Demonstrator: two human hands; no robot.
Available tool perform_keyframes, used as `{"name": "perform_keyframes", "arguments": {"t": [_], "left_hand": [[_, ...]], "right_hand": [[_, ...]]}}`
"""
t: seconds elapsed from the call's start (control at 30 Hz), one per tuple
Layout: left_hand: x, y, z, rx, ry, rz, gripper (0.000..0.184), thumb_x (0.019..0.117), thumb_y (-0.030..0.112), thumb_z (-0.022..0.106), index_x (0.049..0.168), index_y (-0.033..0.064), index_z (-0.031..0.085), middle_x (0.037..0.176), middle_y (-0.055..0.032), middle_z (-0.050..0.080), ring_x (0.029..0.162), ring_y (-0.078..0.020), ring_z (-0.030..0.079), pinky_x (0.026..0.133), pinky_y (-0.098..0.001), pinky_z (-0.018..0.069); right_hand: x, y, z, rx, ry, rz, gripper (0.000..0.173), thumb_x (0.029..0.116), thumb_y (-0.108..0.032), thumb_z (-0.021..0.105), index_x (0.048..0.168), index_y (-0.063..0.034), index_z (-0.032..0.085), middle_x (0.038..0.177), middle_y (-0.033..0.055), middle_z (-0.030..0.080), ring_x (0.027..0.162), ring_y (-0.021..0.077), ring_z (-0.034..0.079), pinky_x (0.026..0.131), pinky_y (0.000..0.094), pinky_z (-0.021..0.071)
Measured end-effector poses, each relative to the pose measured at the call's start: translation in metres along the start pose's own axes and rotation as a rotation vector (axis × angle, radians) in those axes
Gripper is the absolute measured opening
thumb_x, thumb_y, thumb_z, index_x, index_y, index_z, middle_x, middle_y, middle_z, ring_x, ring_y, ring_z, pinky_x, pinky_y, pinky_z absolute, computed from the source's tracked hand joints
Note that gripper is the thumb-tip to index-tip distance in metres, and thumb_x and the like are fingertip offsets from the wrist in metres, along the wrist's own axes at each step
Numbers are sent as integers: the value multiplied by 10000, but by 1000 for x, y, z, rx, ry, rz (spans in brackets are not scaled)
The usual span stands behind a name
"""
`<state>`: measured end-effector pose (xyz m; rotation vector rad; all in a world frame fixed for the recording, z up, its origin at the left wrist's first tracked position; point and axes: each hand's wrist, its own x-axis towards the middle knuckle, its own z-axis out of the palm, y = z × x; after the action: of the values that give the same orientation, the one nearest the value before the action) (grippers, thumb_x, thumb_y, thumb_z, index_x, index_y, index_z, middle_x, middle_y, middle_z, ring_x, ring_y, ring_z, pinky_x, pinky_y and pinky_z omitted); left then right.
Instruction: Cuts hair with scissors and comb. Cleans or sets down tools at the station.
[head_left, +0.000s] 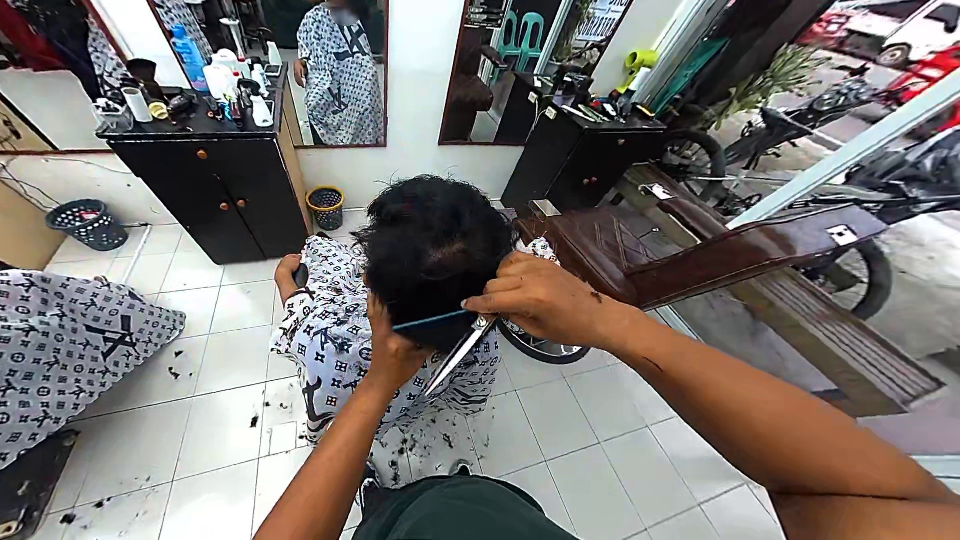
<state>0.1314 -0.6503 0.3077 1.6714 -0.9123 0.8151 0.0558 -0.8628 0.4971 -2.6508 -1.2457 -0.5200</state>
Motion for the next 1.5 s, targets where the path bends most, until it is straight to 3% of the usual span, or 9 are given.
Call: {"name": "perform_keyframes", "arguments": {"t": [0.07, 0.17, 0.27, 0.43, 0.53, 0.67, 1.07, 1.27, 1.5], "left_hand": [[8, 2, -2, 52, -28, 36, 590, 852, 403, 788, 1281, 25, 641, 1335, -253, 615, 1349, -388, 503, 1204, -550, 263], [26, 11, -7, 66, -57, 148, 496, 836, 356, 766, 1253, 112, 654, 1206, -124, 700, 1179, -262, 613, 1069, -420, 414], [43, 20, -9, -97, -159, 214, 406, 968, 268, 677, 1367, 199, 641, 1431, -26, 623, 1364, -149, 526, 1159, -342, 370], [49, 40, -17, -184, -239, 279, 434, 941, 418, 689, 1286, 154, 676, 1332, -14, 697, 1414, -125, 488, 1261, -471, 136], [44, 54, -20, -296, -125, 278, 384, 1000, 447, 617, 1165, 108, 689, 1276, -66, 718, 1382, -207, 534, 1232, -491, 287], [40, 68, -29, -532, -130, 135, 394, 1058, 468, 496, 1104, 161, 737, 1295, 48, 698, 1353, -48, 518, 1179, -327, 382], [44, 76, -37, -680, -104, 69, 687, 906, 792, 474, 1232, 236, 712, 1319, 46, 687, 1372, -117, 517, 1175, -387, 377], [55, 89, -33, -810, -70, -105, 595, 1072, 555, 353, 1089, 153, 791, 1267, -18, 729, 1380, -179, 532, 1229, -381, 312], [57, 92, -39, -828, -49, -123, 442, 1075, 431, 423, 1162, 183, 779, 1277, 9, 721, 1302, -135, 595, 1167, -363, 403]], "right_hand": [[-4, -5, 1, 54, -39, 0, 277, 987, -76, 525, 1085, -103, 783, 788, 38, 712, 733, 176, 656, 771, 361, 508], [-9, -15, 5, 153, -45, 9, 271, 999, -72, 513, 1084, -64, 770, 793, 71, 715, 734, 189, 667, 765, 352, 512], [-11, -24, 1, 271, -36, 82, 246, 1011, -94, 519, 1070, -33, 750, 870, 85, 740, 799, 158, 686, 794, 312, 521], [-5, -46, -14, 560, -12, 504, 276, 1045, -243, 582, 952, -17, 709, 714, -48, 635, 585, -108, 518, 552, 57, 424], [2, -57, -23, 650, 16, 663, 203, 1015, -243, 640, 923, -69, 689, 718, -93, 638, 566, -111, 536, 517, 62, 442], [11, -68, -35, 745, 30, 764, 133, 997, -213, 675, 914, -121, 627, 687, -108, 623, 513, -80, 532, 468, 84, 439], [2, -72, -20, 980, 359, 559, 48, 985, -183, 686, 965, -143, 670, 769, -117, 683, 556, -65, 583, 484, 102, 492], [-7, -66, -25, 326, 105, 220, 279, 1057, -274, 558, 984, -32, 678, 843, 57, 691, 793, 51, 640, 761, 181, 508], [-39, -35, -93, -7, 81, 116, 420, 1038, -182, 410, 1395, -137, 626, 1091, 19, 670, 1048, 127, 584, 986, 356, 414]]}}
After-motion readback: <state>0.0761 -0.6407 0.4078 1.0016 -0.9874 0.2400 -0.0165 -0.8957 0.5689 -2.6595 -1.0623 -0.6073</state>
